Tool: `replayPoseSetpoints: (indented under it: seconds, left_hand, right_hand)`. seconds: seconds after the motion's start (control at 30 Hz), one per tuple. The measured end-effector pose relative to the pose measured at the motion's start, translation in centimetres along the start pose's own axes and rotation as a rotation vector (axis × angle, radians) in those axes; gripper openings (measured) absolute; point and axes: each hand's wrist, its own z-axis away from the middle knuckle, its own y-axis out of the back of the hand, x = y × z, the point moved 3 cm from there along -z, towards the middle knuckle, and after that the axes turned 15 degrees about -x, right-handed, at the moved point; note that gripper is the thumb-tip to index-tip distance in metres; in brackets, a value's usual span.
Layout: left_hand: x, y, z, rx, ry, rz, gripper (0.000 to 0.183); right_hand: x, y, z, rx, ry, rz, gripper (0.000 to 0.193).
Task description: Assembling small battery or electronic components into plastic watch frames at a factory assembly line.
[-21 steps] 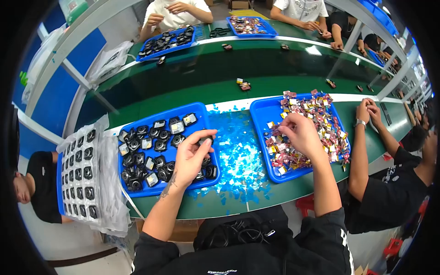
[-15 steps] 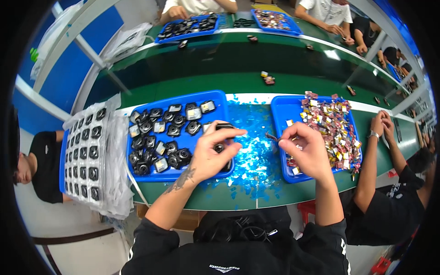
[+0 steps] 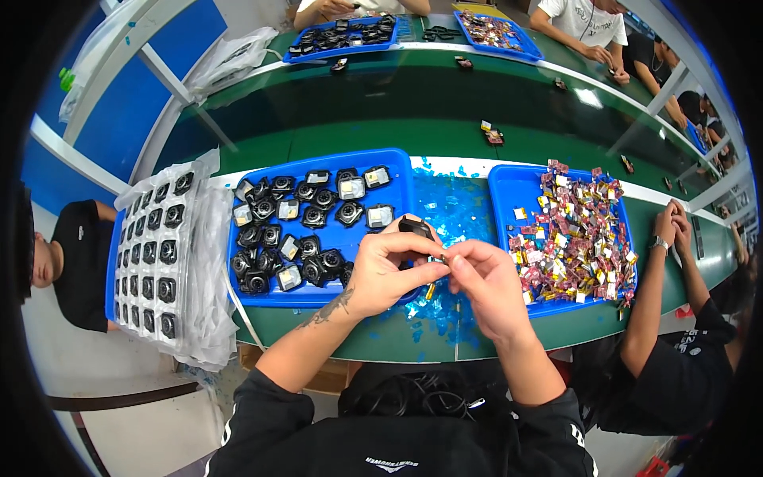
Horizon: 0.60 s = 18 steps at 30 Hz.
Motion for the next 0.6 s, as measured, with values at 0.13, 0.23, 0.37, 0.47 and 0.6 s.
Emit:
replayPoseSetpoints:
  seconds: [0.13, 0.23, 0.37, 0.47, 0.6]
  left_hand:
    - [0.1, -0.2, 0.0, 0.052, 0.057, -0.108, 0.014]
    - [-0.5, -0.2, 0.2, 0.047, 0.084, -0.136, 0.015]
    - [-0.2, -0.6, 0.0, 0.029, -0.021, -0.067, 0.03]
    - [-0.6, -0.4, -0.4, 0.006, 0.062, 0.314, 0.045]
    - [-1.6, -0.4, -0.4, 0.0, 0.048, 0.345, 0.053]
  right_hand:
    - [-1.9, -0.7, 0.0, 0.145, 0.296, 0.491, 0.013]
    - [-2.8, -1.5, 0.0, 0.095, 0.222, 0.871, 0.011]
    - [-3.0, 0.0, 0.1, 0.223, 0.286, 0.765, 0.008]
    - [-3.3, 0.7, 0.3, 0.297, 0.292, 0.683, 0.008]
    - [-3.3, -0.9, -0.2, 0.161, 0.279, 0.756, 0.013]
